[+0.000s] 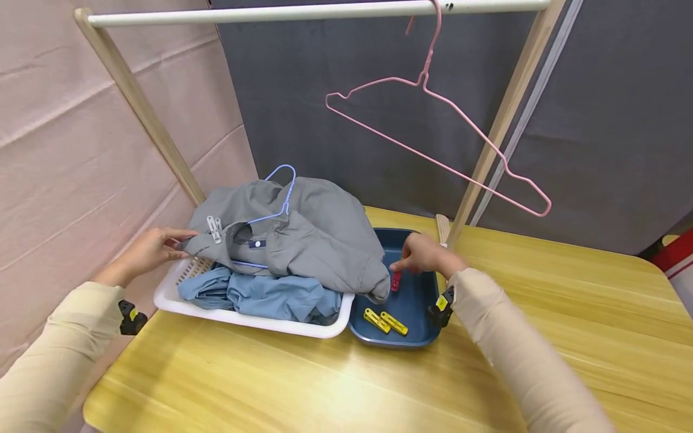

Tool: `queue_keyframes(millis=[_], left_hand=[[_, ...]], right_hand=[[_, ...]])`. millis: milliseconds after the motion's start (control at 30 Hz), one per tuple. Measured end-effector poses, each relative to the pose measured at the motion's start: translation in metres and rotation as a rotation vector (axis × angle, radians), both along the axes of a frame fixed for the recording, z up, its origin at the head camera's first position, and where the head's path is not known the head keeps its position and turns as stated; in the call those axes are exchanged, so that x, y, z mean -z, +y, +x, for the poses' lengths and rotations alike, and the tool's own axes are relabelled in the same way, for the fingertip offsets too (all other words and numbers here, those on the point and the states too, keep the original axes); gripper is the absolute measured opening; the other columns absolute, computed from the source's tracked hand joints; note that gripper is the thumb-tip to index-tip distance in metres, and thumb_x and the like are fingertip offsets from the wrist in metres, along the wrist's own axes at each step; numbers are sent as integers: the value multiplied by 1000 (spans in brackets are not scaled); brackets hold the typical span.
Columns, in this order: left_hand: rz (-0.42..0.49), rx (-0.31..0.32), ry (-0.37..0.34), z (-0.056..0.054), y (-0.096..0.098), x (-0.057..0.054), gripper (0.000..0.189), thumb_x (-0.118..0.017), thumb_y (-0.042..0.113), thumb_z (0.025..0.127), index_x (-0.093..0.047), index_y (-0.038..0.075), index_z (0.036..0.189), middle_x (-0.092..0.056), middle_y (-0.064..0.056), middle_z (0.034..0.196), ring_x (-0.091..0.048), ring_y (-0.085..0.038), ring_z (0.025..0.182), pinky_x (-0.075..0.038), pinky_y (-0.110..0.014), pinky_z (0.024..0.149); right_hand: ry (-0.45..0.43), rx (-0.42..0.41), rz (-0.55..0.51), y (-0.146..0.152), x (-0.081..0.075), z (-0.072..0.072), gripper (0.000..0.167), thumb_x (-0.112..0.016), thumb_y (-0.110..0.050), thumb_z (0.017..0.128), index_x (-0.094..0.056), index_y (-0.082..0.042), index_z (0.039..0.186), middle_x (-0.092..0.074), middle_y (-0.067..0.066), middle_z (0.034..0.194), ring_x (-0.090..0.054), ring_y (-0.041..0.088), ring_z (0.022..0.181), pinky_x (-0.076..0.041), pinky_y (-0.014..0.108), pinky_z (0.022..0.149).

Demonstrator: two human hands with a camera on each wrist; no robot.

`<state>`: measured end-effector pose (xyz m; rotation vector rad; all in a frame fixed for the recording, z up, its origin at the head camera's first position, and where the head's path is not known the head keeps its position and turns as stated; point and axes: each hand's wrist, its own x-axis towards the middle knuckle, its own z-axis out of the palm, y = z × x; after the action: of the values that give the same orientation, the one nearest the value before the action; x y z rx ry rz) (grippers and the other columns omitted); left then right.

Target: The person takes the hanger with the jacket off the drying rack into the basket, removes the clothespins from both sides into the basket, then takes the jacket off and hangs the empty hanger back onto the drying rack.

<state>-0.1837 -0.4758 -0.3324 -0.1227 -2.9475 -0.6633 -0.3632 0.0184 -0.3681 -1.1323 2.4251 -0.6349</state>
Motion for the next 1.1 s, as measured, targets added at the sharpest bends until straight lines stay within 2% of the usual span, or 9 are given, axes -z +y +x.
queue_keyframes(millis=[167,267,400,533,733,1100], left_hand=[[6,-5,-6,0,0,-1,45,-68,-10,73,-56,-9,116,-57,-34,104,-59,-40,82,-51,-45,70],[10,-3,-5,0,0,-2,45,-68,-10,73,-56,-9,116,-57,-34,104,-59,-40,83,-51,-45,70],[14,0,-6,-1,-1,-2,44,-68,-10,74,-56,-9,116,-57,-33,104,-59,-41,84,-51,-46,71],[19,1,-7,-2,0,-2,44,-67,-11,74,-56,-10,116,-57,-33,104,-59,-42,85,-50,-46,72],[23,3,-3,-2,0,-4,43,-67,-11,74,-56,-10,116,-57,-33,104,-59,-41,84,-50,-46,71],[32,-3,-6,-1,0,0,44,-69,-10,73,-57,-10,115,-58,-32,102,-59,-39,82,-50,-46,71]], right_hand=[[-138,-86,106,-9,9,6,15,-68,-11,81,-68,2,73,-63,6,63,-62,18,56,-52,29,54],[-228,-69,150,-13,15,9,10,-68,-5,80,-67,3,74,-64,9,66,-63,20,58,-53,30,55],[-283,-17,161,-18,20,11,4,-66,1,78,-65,4,77,-64,8,68,-63,19,59,-54,31,58],[-277,-19,151,-19,24,10,3,-63,4,80,-63,4,77,-63,8,67,-63,20,59,-53,31,58],[-273,-37,107,-20,29,11,10,-60,4,81,-63,1,72,-63,11,64,-63,22,57,-53,33,56],[-276,2,92,-22,31,11,9,-58,3,82,-64,2,76,-63,9,65,-62,19,57,-53,31,56]])
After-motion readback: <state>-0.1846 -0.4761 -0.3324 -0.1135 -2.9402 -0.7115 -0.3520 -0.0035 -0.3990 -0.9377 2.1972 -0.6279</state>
